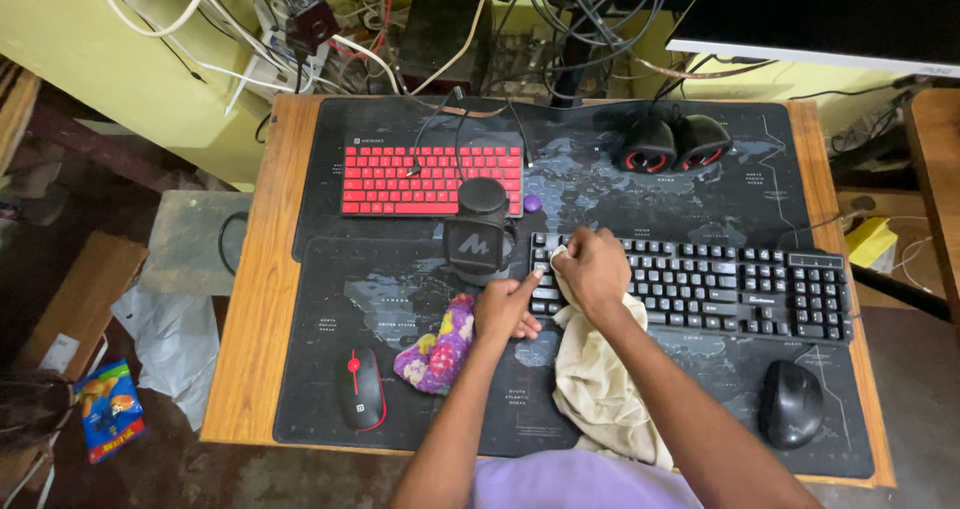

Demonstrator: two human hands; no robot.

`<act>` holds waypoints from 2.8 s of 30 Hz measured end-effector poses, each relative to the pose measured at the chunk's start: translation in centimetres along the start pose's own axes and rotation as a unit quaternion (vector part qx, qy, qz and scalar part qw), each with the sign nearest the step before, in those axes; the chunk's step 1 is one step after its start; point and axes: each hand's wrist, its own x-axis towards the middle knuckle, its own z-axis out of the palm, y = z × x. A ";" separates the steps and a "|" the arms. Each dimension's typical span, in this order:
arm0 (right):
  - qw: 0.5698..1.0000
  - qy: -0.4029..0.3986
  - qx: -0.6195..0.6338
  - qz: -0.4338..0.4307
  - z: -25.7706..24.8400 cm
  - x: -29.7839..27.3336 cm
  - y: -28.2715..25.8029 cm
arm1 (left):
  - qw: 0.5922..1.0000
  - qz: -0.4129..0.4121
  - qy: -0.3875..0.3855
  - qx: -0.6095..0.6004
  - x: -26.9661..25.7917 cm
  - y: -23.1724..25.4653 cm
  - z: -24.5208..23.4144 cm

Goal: The person wipes the keys and sides of a black keyboard with a white cloth, then applies liquid from a spray bottle to a multicolored cloth and wipes the keyboard cable.

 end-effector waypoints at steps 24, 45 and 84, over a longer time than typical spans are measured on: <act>0.990 -0.133 -0.042 -0.005 0.2 2.0 0.1 | 0.999 0.011 0.046 -0.004 0.4 -0.9 0.7; 0.984 -0.172 0.007 0.050 -0.4 2.6 0.7 | 0.999 0.015 0.039 0.011 -0.3 0.1 0.4; 0.924 -0.086 0.342 0.149 -1.2 -2.9 11.0 | 1.000 0.008 0.017 -0.001 -0.1 -0.2 0.2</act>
